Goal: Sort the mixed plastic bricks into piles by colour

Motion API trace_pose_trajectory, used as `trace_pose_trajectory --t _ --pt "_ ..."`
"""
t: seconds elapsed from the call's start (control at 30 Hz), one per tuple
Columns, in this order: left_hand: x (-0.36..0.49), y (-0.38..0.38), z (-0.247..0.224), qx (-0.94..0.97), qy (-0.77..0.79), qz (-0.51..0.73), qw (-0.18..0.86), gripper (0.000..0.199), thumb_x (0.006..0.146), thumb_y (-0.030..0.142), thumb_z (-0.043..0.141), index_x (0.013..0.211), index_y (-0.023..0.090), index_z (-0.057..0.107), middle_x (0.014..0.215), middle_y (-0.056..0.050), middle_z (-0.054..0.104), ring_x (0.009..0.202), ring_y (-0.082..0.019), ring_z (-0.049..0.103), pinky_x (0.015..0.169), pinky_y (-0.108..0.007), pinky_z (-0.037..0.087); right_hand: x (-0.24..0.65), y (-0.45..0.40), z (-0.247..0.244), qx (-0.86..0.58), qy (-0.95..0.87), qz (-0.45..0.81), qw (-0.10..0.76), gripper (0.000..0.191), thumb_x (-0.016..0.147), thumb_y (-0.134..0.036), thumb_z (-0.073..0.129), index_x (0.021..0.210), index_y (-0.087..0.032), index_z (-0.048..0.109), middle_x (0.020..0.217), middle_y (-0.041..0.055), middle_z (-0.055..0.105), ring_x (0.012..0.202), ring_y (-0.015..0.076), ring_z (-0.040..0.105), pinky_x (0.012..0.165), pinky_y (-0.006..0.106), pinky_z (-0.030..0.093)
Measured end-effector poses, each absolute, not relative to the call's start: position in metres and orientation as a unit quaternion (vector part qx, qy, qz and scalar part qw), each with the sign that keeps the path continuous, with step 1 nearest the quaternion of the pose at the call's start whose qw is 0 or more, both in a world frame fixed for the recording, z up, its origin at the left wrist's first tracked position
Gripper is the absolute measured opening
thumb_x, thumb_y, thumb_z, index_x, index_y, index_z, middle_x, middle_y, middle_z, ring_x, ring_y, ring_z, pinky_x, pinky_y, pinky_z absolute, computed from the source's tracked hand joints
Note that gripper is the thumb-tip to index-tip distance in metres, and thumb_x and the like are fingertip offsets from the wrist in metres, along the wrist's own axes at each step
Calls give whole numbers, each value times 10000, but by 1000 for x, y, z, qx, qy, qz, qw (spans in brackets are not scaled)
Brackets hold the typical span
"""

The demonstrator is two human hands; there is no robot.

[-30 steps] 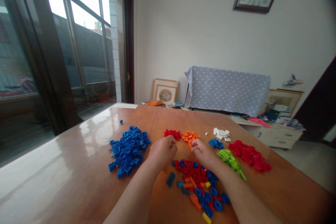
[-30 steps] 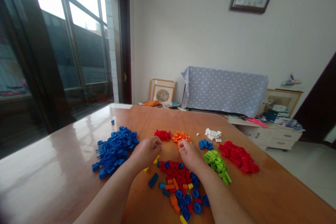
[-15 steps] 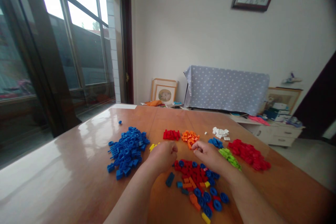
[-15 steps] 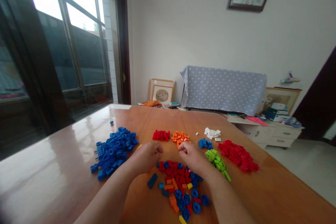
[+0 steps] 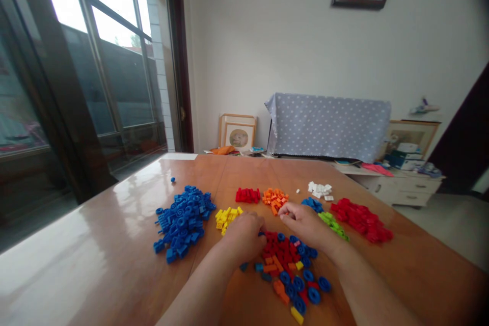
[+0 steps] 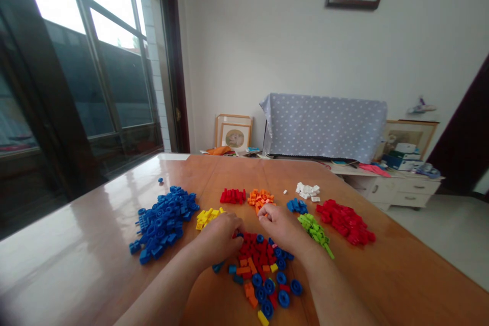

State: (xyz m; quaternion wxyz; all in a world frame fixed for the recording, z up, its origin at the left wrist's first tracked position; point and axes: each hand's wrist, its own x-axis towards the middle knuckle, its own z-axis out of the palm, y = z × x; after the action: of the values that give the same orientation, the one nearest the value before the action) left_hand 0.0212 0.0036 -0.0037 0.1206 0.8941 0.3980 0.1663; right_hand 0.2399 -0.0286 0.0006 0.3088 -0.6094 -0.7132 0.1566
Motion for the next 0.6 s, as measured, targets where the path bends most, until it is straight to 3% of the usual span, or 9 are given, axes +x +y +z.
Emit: trace_pose_trajectory --t 0.3,0.5,0.6 --pt "16 9 2 875 419 201 139 191 739 157 595 861 226 726 928 -45 687 852 -180 624 707 -242 451 244 -29 1 -603 -714 155 321 209 880 -326 519 889 -217 697 714 -3 668 639 166 556 576 263 371" --pt "-15 38 7 771 499 379 114 155 739 180 622 867 200 707 911 -46 669 879 -191 612 763 -276 441 244 -29 2 -604 -723 134 308 261 925 -374 474 871 -207 667 752 0 670 683 169 572 593 259 349" --pt "-29 56 4 644 546 505 181 193 735 206 636 912 165 699 861 -47 665 810 -175 615 745 -274 454 244 -29 2 -612 -720 140 296 284 933 -406 461 890 -213 665 760 2 677 689 178 580 598 262 357"
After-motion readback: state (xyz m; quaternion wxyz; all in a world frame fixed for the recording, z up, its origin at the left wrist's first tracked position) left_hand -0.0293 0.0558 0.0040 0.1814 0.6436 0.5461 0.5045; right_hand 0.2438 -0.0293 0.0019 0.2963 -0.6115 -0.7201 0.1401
